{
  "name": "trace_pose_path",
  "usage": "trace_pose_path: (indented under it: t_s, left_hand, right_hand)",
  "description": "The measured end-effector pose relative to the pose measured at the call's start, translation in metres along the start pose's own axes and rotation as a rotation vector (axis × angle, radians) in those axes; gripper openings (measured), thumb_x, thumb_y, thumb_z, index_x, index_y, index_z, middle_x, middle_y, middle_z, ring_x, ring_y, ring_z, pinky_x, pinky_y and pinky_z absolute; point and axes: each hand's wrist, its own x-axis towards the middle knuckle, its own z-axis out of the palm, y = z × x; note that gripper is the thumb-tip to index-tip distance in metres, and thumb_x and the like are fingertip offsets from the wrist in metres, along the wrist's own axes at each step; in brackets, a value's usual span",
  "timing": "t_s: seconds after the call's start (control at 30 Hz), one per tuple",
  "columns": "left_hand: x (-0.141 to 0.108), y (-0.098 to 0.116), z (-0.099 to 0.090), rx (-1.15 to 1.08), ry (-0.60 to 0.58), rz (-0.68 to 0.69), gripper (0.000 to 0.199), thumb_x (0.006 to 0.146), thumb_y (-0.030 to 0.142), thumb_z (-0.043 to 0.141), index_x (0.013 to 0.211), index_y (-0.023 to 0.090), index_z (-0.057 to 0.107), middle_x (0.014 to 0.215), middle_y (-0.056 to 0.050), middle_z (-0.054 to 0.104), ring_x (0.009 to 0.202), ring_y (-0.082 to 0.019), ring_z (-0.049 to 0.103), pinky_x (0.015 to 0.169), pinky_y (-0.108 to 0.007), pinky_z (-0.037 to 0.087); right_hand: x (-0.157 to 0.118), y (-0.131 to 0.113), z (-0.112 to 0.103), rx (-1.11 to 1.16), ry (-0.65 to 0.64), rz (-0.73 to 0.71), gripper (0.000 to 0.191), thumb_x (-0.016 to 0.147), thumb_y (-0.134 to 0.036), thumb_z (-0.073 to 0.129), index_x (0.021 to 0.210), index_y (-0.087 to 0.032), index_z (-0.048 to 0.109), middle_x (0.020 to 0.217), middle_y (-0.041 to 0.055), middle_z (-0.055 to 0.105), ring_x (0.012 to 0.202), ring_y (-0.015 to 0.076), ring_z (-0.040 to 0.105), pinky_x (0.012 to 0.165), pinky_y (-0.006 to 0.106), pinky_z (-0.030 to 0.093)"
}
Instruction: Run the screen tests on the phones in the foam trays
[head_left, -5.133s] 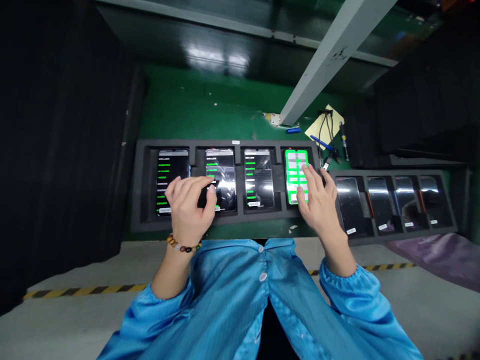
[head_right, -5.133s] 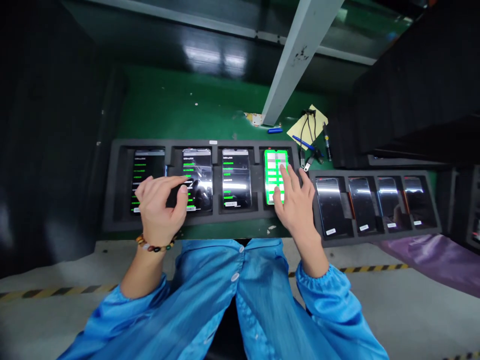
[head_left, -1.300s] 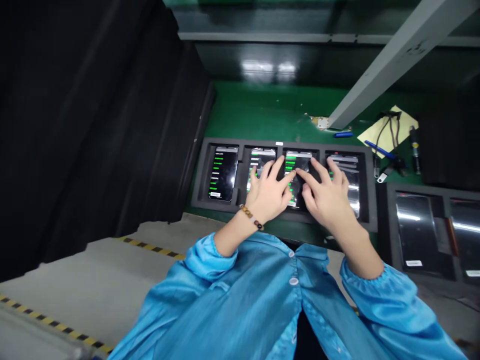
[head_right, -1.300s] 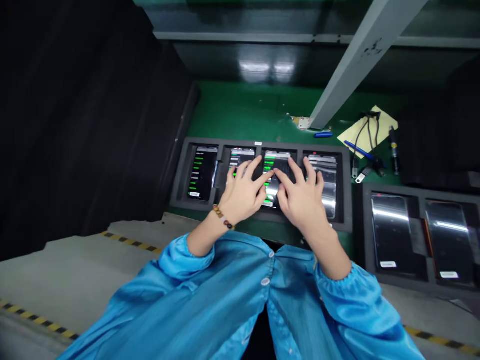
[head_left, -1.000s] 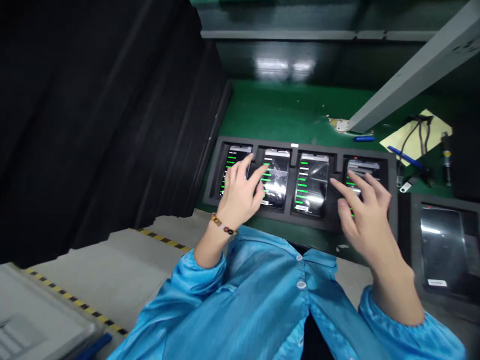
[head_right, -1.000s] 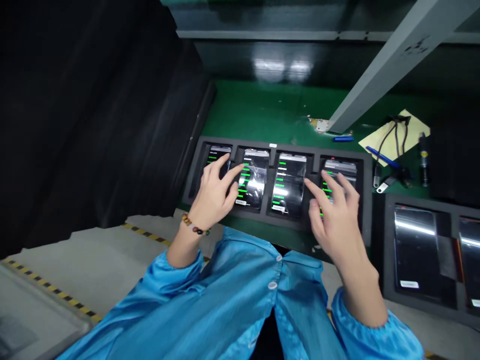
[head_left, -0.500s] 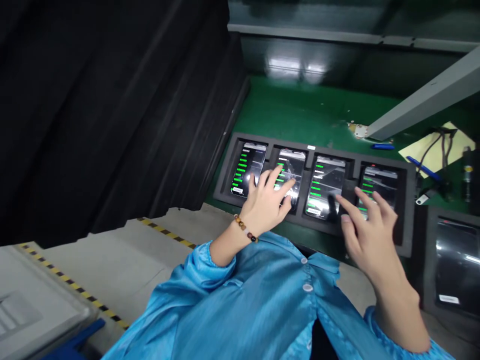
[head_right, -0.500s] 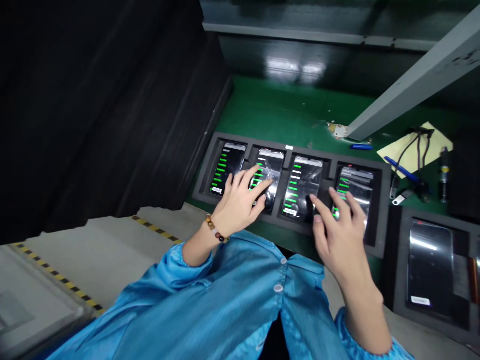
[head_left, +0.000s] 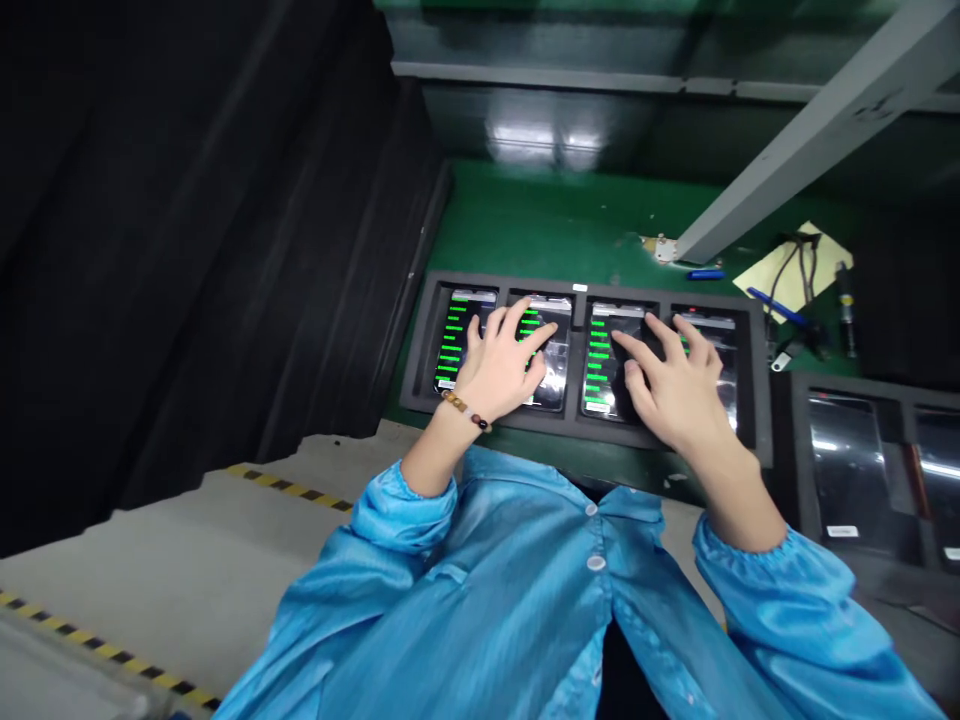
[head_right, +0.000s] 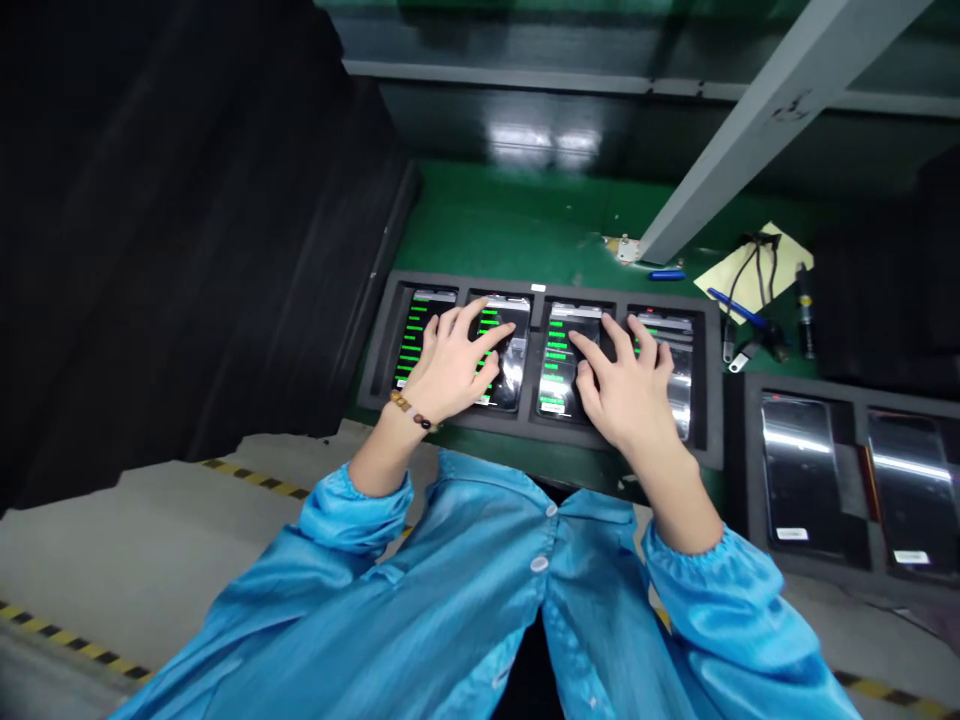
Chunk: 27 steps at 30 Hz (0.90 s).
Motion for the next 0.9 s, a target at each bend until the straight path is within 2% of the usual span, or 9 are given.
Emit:
trace_pose_path:
  t_s: [0.1,0.2,0.33,0.43,0.57,0.7,0.8,0.9]
  left_hand:
    - [-0.010,-0.011,-0.012,-0.032,0.060,-0.012,0.053,0.104,0.022,0.052,0.156,0.031,0.064,0.176,-0.012,0.040,0.156,-0.039,0.041,0.129,-0.072,0.036]
    - [-0.029,-0.021,-0.024,-0.046,0.106,-0.023,0.055,0.105,0.020,0.050,0.157,0.028,0.063,0.175,-0.014,0.039,0.155,-0.038,0.041,0.127,-0.065,0.041]
    - [-0.046,-0.018,-0.023,-0.039,0.012,0.025,0.054,0.101,0.023,0.058,0.154,0.029,0.066,0.172,-0.014,0.044,0.152,-0.038,0.045,0.128,-0.066,0.039]
    - [-0.040,-0.007,-0.012,-0.008,-0.049,0.027,0.055,0.098,0.030,0.064,0.154,0.033,0.066,0.172,-0.013,0.045,0.153,-0.039,0.045,0.130,-0.070,0.032]
    - [-0.017,0.001,0.000,0.032,-0.011,-0.017,0.056,0.101,0.034,0.061,0.157,0.034,0.063,0.174,-0.012,0.044,0.154,-0.038,0.044,0.130,-0.072,0.029]
    - [-0.001,0.002,0.003,0.022,0.003,-0.049,0.054,0.103,0.034,0.059,0.157,0.033,0.064,0.172,-0.012,0.047,0.153,-0.038,0.045,0.130,-0.075,0.029]
    - [-0.006,0.001,0.000,-0.011,0.031,-0.048,0.052,0.103,0.033,0.058,0.155,0.032,0.065,0.172,-0.012,0.046,0.154,-0.036,0.045,0.132,-0.073,0.027]
    - [-0.025,0.000,-0.004,-0.035,0.072,-0.024,0.052,0.103,0.030,0.059,0.154,0.031,0.065,0.171,-0.012,0.046,0.154,-0.035,0.044,0.135,-0.069,0.025]
  right_hand:
    - [0.000,0.003,-0.007,0.009,0.015,-0.003,0.046,0.108,-0.034,0.051,0.151,-0.033,0.068,0.170,0.0108,0.050,0.159,0.0459,0.038,0.120,0.079,0.042]
    - [-0.015,0.002,-0.020,0.029,0.015,-0.011,0.047,0.108,-0.031,0.051,0.152,-0.030,0.067,0.171,0.0116,0.049,0.161,0.0452,0.037,0.121,0.075,0.045]
    - [-0.037,-0.010,-0.028,0.023,-0.056,-0.032,0.047,0.107,-0.030,0.052,0.152,-0.032,0.068,0.169,0.0114,0.051,0.159,0.0459,0.039,0.118,0.074,0.048]
    - [-0.036,-0.015,-0.022,-0.003,-0.076,-0.016,0.046,0.108,-0.031,0.050,0.150,-0.032,0.069,0.168,0.0130,0.053,0.157,0.0480,0.042,0.115,0.079,0.047]
    - [-0.012,-0.008,-0.007,0.007,-0.025,0.027,0.047,0.107,-0.034,0.049,0.149,-0.031,0.070,0.170,0.0137,0.051,0.157,0.0520,0.040,0.115,0.083,0.042]
    - [0.011,0.000,-0.001,0.023,-0.011,0.021,0.047,0.107,-0.037,0.049,0.148,-0.031,0.072,0.169,0.0138,0.052,0.156,0.0535,0.040,0.113,0.085,0.042]
    - [0.012,0.001,-0.008,0.010,-0.030,0.004,0.047,0.109,-0.037,0.047,0.150,-0.029,0.071,0.170,0.0153,0.050,0.157,0.0537,0.040,0.111,0.085,0.046]
    - [-0.002,0.001,-0.018,0.004,-0.021,-0.026,0.048,0.111,-0.036,0.046,0.151,-0.027,0.070,0.171,0.0161,0.048,0.160,0.0520,0.038,0.113,0.080,0.049]
